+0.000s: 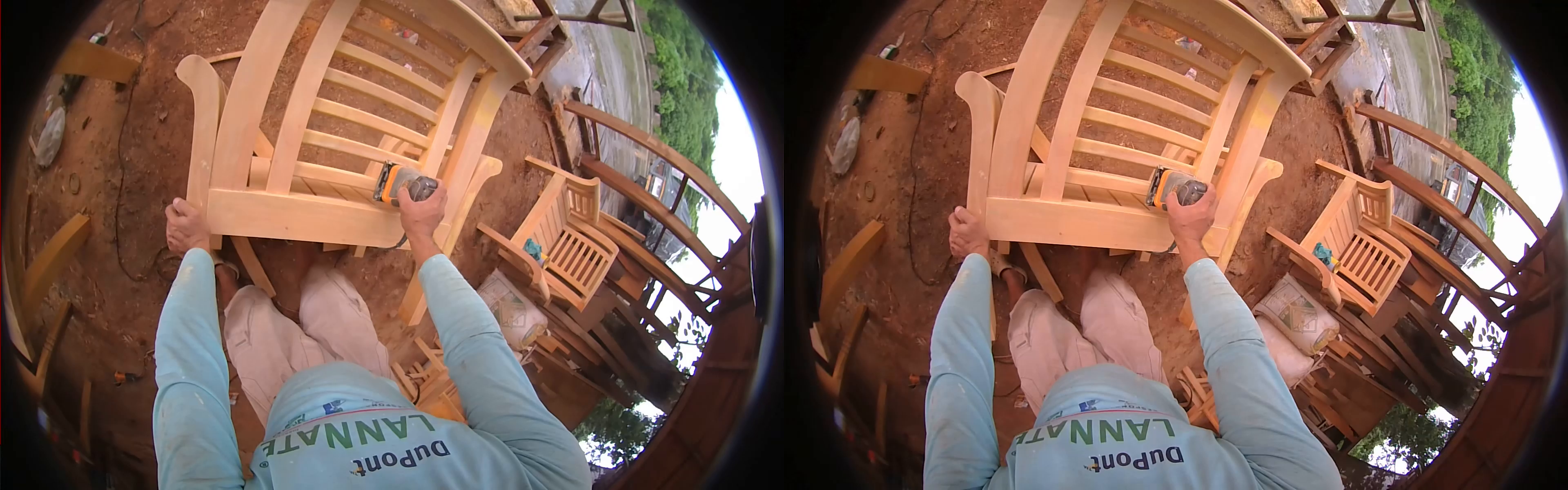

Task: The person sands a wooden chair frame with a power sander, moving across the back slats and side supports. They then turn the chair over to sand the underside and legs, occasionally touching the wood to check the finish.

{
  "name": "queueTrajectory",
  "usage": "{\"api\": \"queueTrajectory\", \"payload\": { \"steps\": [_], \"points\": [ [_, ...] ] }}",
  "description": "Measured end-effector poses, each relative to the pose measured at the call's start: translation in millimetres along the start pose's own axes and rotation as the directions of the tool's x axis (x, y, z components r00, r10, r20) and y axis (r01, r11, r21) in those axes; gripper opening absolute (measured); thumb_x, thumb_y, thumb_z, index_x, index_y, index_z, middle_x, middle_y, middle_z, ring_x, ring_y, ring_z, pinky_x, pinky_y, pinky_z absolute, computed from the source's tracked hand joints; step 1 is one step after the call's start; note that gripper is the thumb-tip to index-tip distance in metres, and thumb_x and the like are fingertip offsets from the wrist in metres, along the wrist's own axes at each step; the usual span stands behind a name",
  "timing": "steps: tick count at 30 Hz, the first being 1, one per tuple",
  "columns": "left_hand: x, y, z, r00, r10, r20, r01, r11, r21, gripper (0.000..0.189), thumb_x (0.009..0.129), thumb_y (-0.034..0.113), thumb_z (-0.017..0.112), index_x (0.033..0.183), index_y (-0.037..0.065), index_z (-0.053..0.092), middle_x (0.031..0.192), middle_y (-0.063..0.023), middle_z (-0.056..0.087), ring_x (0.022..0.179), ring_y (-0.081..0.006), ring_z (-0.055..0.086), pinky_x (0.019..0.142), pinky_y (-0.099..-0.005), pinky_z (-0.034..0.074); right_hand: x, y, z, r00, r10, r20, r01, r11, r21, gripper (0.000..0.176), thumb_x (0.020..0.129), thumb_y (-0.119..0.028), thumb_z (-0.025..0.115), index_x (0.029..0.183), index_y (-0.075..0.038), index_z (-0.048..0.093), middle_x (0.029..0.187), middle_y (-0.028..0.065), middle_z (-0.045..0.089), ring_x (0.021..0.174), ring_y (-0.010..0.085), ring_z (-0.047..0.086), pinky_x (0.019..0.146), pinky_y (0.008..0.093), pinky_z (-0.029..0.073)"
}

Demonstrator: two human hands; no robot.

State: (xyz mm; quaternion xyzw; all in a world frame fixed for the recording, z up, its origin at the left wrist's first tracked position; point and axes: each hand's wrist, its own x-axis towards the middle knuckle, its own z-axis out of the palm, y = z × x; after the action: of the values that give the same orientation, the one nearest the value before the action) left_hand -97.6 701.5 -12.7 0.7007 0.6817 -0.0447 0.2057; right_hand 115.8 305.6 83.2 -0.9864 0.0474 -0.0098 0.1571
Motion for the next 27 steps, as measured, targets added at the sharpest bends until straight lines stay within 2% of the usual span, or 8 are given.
{"api": "queueTrajectory", "payload": {
  "steps": [6, 9, 12, 15, 19, 23, 27],
  "points": [
    [2, -2, 4, 1.0, 0.012, 0.0, -0.012, 1.0, 0.02, 0.056, 0.103, 0.056, 0.04, 0.12, 0.014, 0.072, 0.117, -0.0174, 0.076, 0.109, -0.0436, 0.07, 0.091, -0.0552, 0.052, -9, -2, -1, 0.999, 0.034, -0.004, -0.034, 0.999, 0.017, 0.08, 0.074, -0.035, 0.082, 0.137, 0.003, 0.05, 0.122, 0.0248, 0.061, 0.112, 0.0429, 0.062, 0.098, 0.0517, 0.052],
    [0, -1, 3, 0.999, 0.026, -0.029, -0.026, 1.0, 0.006, 0.055, 0.103, 0.055, 0.04, 0.12, 0.014, 0.072, 0.117, -0.0178, 0.076, 0.109, -0.044, 0.07, 0.091, -0.056, 0.052, -14, -13, 7, 1.0, 0.016, -0.025, -0.016, 1.0, -0.001, 0.081, 0.074, -0.035, 0.082, 0.139, 0.002, 0.05, 0.121, 0.0253, 0.06, 0.112, 0.0427, 0.062, 0.098, 0.0515, 0.052],
    [1, -2, 6, 0.999, 0.012, -0.046, -0.013, 1.0, -0.003, 0.057, 0.103, 0.056, 0.038, 0.121, 0.014, 0.072, 0.116, -0.0187, 0.076, 0.11, -0.0454, 0.069, 0.092, -0.0572, 0.052, -31, -37, 27, 0.995, -0.073, -0.065, 0.073, 0.997, -0.003, 0.083, 0.073, -0.037, 0.082, 0.14, 0.001, 0.049, 0.121, 0.0256, 0.059, 0.11, 0.0427, 0.062, 0.098, 0.052, 0.052],
    [5, -1, 5, 0.999, -0.025, 0.025, 0.024, 0.998, 0.052, 0.058, 0.103, 0.057, 0.037, 0.121, 0.014, 0.072, 0.115, -0.0197, 0.076, 0.11, -0.0465, 0.069, 0.093, -0.0577, 0.052, -54, -78, 35, 1.0, -0.02, -0.016, 0.021, 0.999, 0.043, 0.083, 0.075, -0.035, 0.082, 0.142, -0.001, 0.047, 0.123, 0.0247, 0.056, 0.107, 0.0442, 0.063, 0.092, 0.0537, 0.055],
    [3, 0, 3, 1.0, -0.005, 0.01, 0.005, 1.0, 0.029, 0.06, 0.102, 0.058, 0.036, 0.122, 0.014, 0.072, 0.115, -0.0208, 0.076, 0.109, -0.0475, 0.069, 0.095, -0.0582, 0.051, -67, -113, 34, 0.997, 0.005, 0.072, -0.013, 0.993, 0.114, 0.084, 0.076, -0.033, 0.082, 0.144, -0.004, 0.042, 0.121, 0.0228, 0.053, 0.103, 0.0443, 0.064, 0.084, 0.0543, 0.058],
    [2, -1, 3, 1.0, -0.008, 0.008, 0.008, 1.0, 0.019, 0.061, 0.102, 0.058, 0.036, 0.122, 0.013, 0.072, 0.116, -0.0211, 0.076, 0.109, -0.0479, 0.069, 0.096, -0.0584, 0.051, -58, -103, 26, 0.997, 0.043, 0.067, -0.047, 0.997, 0.054, 0.085, 0.075, -0.034, 0.083, 0.143, -0.005, 0.042, 0.119, 0.0223, 0.054, 0.102, 0.0432, 0.064, 0.084, 0.055, 0.058],
    [-1, 3, 0, 1.0, -0.018, -0.003, 0.018, 0.999, 0.03, 0.06, 0.103, 0.058, 0.037, 0.12, 0.013, 0.072, 0.115, -0.021, 0.076, 0.108, -0.0478, 0.069, 0.094, -0.0584, 0.051, -38, -56, 21, 1.0, 0.011, 0.009, -0.012, 1.0, 0.023, 0.085, 0.074, -0.033, 0.083, 0.142, -0.004, 0.043, 0.119, 0.023, 0.055, 0.106, 0.0437, 0.063, 0.087, 0.0552, 0.057]
  ]
}}
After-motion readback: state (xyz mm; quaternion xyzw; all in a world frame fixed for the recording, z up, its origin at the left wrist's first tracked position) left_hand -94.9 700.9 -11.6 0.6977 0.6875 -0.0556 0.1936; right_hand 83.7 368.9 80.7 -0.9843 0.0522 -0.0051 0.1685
